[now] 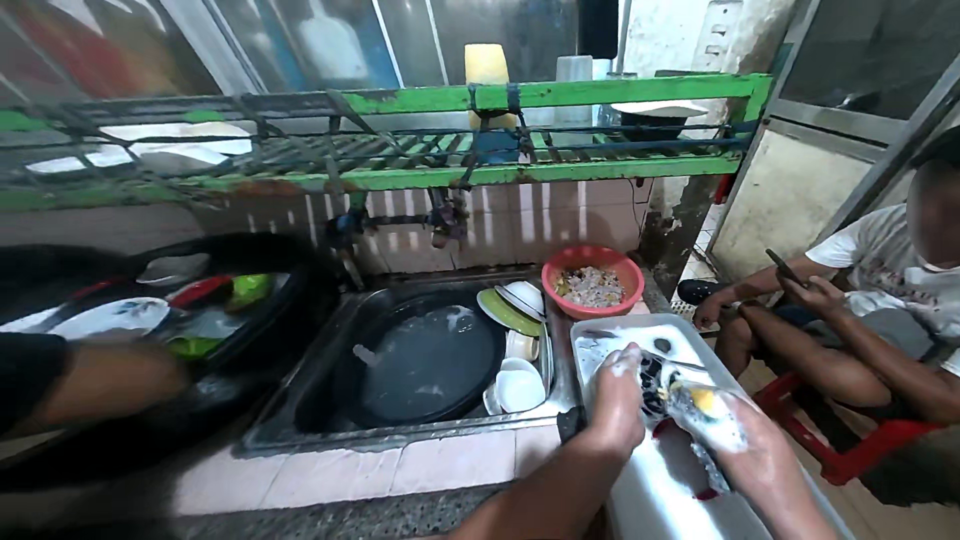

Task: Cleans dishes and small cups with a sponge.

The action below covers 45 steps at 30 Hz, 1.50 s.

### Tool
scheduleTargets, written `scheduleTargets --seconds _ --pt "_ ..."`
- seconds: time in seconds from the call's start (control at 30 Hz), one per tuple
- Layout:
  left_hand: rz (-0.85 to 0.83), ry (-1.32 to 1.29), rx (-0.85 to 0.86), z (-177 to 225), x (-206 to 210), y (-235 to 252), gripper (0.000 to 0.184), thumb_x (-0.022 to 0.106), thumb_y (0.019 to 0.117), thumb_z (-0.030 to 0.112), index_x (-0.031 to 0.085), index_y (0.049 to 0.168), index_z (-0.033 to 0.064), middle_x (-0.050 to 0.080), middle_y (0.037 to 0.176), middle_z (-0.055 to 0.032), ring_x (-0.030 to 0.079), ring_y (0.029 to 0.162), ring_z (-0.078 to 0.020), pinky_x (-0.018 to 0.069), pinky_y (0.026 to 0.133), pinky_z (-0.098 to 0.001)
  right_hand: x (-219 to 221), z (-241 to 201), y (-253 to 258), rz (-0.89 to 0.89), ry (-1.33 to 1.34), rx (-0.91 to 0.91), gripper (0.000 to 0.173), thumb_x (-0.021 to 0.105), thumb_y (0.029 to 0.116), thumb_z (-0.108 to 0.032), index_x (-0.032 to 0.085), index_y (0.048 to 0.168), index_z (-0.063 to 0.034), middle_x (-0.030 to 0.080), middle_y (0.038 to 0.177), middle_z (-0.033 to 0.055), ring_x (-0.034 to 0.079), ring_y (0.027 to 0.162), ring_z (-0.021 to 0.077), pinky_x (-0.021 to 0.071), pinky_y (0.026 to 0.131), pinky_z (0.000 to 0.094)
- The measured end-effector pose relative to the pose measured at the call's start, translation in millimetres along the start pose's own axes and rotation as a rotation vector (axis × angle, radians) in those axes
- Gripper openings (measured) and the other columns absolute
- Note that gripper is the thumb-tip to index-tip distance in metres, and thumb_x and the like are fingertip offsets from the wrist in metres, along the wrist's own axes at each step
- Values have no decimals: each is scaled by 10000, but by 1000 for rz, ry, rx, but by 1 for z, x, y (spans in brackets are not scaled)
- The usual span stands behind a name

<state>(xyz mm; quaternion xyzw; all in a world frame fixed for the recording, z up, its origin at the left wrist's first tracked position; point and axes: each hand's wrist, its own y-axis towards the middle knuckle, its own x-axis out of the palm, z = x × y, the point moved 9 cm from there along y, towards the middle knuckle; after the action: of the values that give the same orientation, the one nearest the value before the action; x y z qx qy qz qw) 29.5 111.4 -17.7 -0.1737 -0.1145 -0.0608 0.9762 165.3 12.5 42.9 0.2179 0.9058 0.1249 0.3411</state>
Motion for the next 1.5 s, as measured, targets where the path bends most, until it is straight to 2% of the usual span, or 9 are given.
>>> scheduleTargets --seconds 0.17,0.37,0.5,0.67,0.83,0.97,1.07,1.2,1.5 --pt "-112 74 -26 -4 11 -8 412 435 1111 276 558 1359 -29 552 1414 -203 526 1303 -262 435 1082 -455 -8 -1 12 76 -142 -100 383 729 863 -193 707 1098 108 705 1109 284 689 1048 423 538 934 574" --pt "-68 65 142 12 -29 12 354 488 1087 258 614 1279 -12 660 1194 -164 644 1067 -217 543 925 -416 20 -19 -6 -54 -170 -371 299 630 886 -188 755 1112 -38 738 1114 164 701 1076 350 576 926 515" --pt "132 793 517 90 -105 14 320 491 1085 188 694 1234 -9 698 1192 -189 655 1131 -301 491 1027 -496 -22 20 -18 -75 -136 -136 348 714 871 -113 707 1150 94 688 1164 303 658 1118 462 516 985 598" --pt "332 1396 224 95 -213 65 370 492 1074 206 619 1373 31 629 1350 -230 595 1268 -410 440 1085 -602 -41 69 -60 -306 -230 146 413 702 908 -149 657 1209 130 624 1243 359 598 1193 516 463 1041 628" --pt "-403 1324 587 24 -43 -8 358 534 1041 149 641 1356 18 597 1433 -166 537 1366 -294 402 1171 -468 -22 73 -66 -477 -469 295 431 640 965 -245 648 1269 61 636 1257 329 617 1177 513 473 983 689" --pt "-983 1549 621 -86 64 -63 355 621 995 208 650 1281 -1 617 1376 -191 526 1353 -354 371 1168 -533 -6 87 -73 -678 -620 439 461 608 973 -328 626 1284 12 679 1192 289 658 1112 492 496 914 702" --pt "-950 1644 611 -101 78 -57 291 523 1010 53 665 1262 13 663 1300 -173 574 1287 -349 337 1180 -553 5 100 -79 -813 -660 453 516 601 971 -418 625 1323 -41 684 1217 261 656 1134 474 487 917 710" --pt "-845 1246 418 -70 67 -40 318 494 1063 196 672 1193 -32 678 1215 -227 629 1195 -375 465 1049 -579 7 105 -76 -819 -550 468 551 646 951 -399 600 1358 -30 674 1218 283 643 1146 490 469 931 733" --pt "-349 461 15 -37 8 -6 383 634 956 122 586 1308 -23 659 1198 -186 645 1096 -255 526 974 -444 -41 97 -54 -171 122 410 536 685 917 -151 533 1357 114 634 1246 283 637 1148 327 513 1010 504"
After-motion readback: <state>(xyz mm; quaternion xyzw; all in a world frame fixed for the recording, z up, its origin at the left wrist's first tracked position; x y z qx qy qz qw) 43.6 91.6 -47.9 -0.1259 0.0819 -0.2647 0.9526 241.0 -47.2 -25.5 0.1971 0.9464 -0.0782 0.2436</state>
